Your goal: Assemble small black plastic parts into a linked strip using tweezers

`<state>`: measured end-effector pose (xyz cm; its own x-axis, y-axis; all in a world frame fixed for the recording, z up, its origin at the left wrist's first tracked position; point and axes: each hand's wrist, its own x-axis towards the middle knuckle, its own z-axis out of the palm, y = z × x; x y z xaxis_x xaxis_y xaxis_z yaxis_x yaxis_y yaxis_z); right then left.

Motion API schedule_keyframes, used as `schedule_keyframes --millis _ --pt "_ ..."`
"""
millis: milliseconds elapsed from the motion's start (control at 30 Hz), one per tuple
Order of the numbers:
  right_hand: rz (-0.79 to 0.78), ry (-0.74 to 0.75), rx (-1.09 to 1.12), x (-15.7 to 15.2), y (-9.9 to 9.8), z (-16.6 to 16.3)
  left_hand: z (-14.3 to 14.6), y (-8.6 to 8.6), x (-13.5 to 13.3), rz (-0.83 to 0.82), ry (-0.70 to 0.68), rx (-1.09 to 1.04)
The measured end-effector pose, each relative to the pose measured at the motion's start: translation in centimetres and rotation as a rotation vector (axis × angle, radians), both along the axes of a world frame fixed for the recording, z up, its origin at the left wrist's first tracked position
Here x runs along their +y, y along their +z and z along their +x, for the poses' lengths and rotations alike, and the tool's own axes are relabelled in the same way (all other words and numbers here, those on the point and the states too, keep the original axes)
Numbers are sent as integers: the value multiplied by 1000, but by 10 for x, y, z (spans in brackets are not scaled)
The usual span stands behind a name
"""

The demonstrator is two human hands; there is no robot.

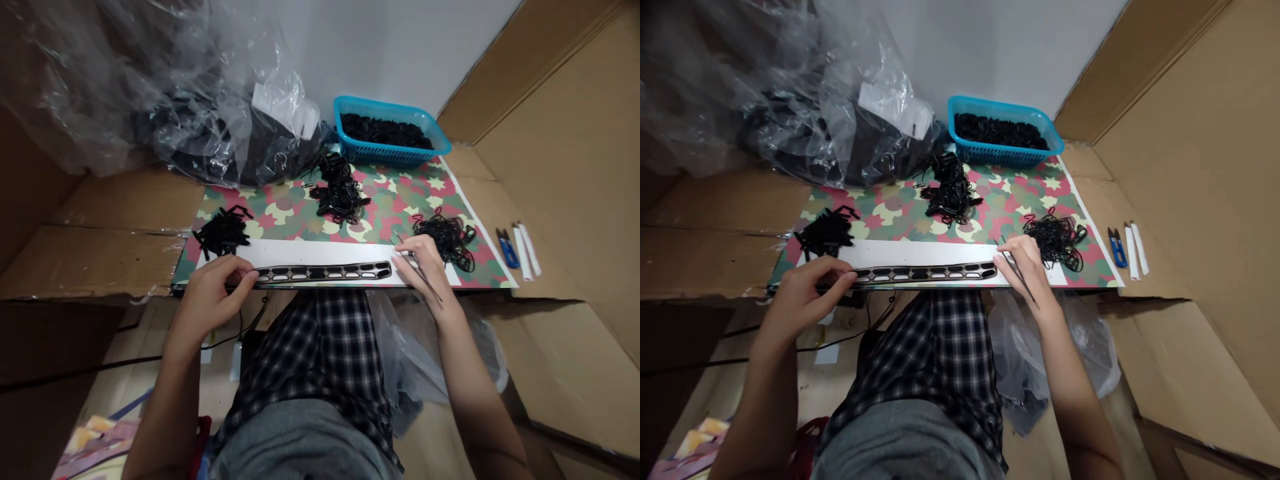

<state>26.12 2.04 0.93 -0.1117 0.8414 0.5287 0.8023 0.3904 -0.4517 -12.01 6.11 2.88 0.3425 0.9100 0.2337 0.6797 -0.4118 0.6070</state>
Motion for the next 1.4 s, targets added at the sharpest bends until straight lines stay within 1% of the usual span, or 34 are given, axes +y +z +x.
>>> schedule_keyframes --millis 100,200,233,367,400,467,533,600,800,1167,1400 --pt "-43 -73 116 -12 4 -5 4 3 -6 -39 38 -114" --pt "23 -121 247 -23 2 -27 14 3 -15 -75 66 -262" --pt "55 -108 302 -27 1 -39 19 2 -19 -78 68 -313" --pt "32 105 581 -41 2 -95 40 -6 -33 -86 42 -485" --pt "66 145 635 -43 4 -108 45 -7 -37 -95 38 -516" --pt "45 208 689 -47 9 -128 53 -9 -42 -105 50 -570" --pt "34 238 690 -49 12 -139 59 -9 -47 -106 72 -605" --pt "29 245 679 -50 13 -142 64 -9 -50 -98 85 -621" --pt "44 273 660 -50 15 -140 71 -8 -56 -102 69 -653" --pt "-11 274 676 -51 16 -137 77 -5 -57 -102 33 -685" --pt "-159 332 724 -51 16 -126 77 -3 -55 -134 9 -686"
